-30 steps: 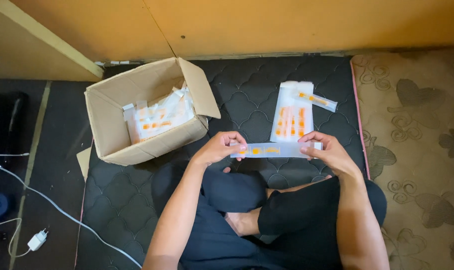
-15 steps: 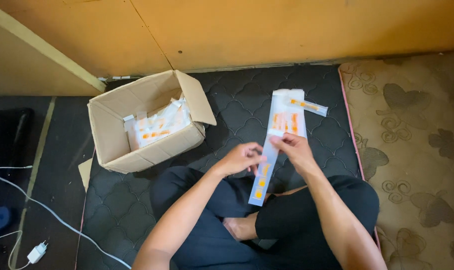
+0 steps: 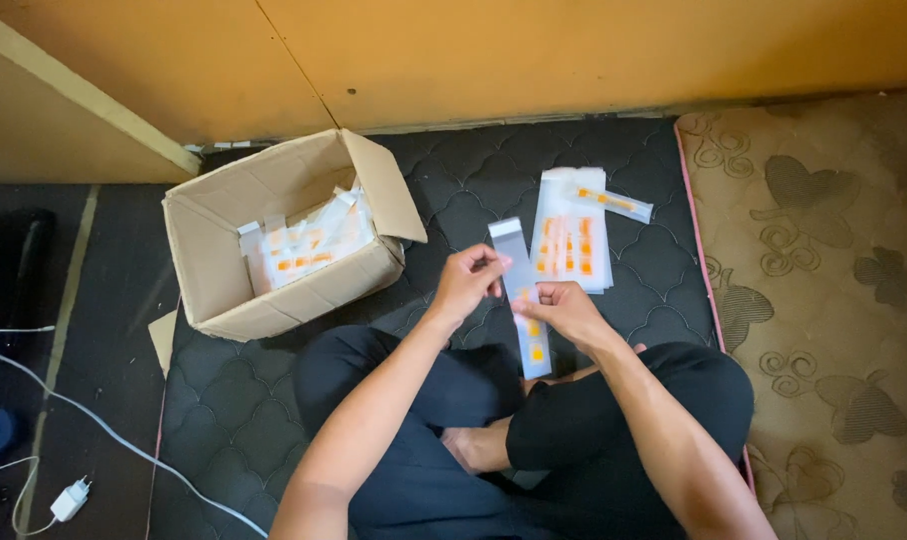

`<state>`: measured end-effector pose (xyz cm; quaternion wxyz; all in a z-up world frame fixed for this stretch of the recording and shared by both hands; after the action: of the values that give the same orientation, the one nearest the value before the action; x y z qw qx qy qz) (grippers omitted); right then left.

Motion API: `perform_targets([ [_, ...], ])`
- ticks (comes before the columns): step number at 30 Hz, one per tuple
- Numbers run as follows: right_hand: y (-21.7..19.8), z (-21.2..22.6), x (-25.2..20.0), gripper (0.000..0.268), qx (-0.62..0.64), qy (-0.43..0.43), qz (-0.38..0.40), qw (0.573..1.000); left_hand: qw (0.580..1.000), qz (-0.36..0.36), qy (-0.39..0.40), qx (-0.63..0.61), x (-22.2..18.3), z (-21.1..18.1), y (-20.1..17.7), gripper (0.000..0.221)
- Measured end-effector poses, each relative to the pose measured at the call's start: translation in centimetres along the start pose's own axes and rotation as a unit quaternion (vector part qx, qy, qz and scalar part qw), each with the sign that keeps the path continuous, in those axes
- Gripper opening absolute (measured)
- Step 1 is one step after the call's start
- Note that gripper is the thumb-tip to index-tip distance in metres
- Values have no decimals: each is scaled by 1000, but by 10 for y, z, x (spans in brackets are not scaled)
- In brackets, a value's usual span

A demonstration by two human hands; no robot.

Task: A person sitting on the floor is applying small orange labels to white paper strips and organizing them.

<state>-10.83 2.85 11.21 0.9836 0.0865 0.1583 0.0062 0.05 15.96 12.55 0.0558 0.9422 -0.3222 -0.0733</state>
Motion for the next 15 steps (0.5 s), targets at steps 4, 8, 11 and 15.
perform_targets([
  [4, 0, -13, 0, 14, -37, 51, 28, 998, 999, -33, -15, 5, 1, -14, -18, 6],
  [8, -16, -14, -3, 15, -79, 84, 19, 993, 995, -100, 2, 6, -6, -29, -54, 6],
  [11, -30, 9, -16, 16, -94, 78, -10, 992, 994, -113, -12, -4, -20, -39, -72, 5],
  [15, -66, 24, -27, 17, -59, 16, -69, 996, 995, -89, -15, 38, -43, -79, -70, 6],
])
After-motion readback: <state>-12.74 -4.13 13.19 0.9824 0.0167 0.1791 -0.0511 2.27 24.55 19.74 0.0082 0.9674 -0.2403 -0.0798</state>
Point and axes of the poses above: each hand's wrist, its own x-axis towards the middle knuckle, its own y-axis out of the palm, z = x × y, the point moved 10 cm from there along x, towards the middle knuckle, and after that the axes turned 8 degrees about z, right-handed, at the moved point
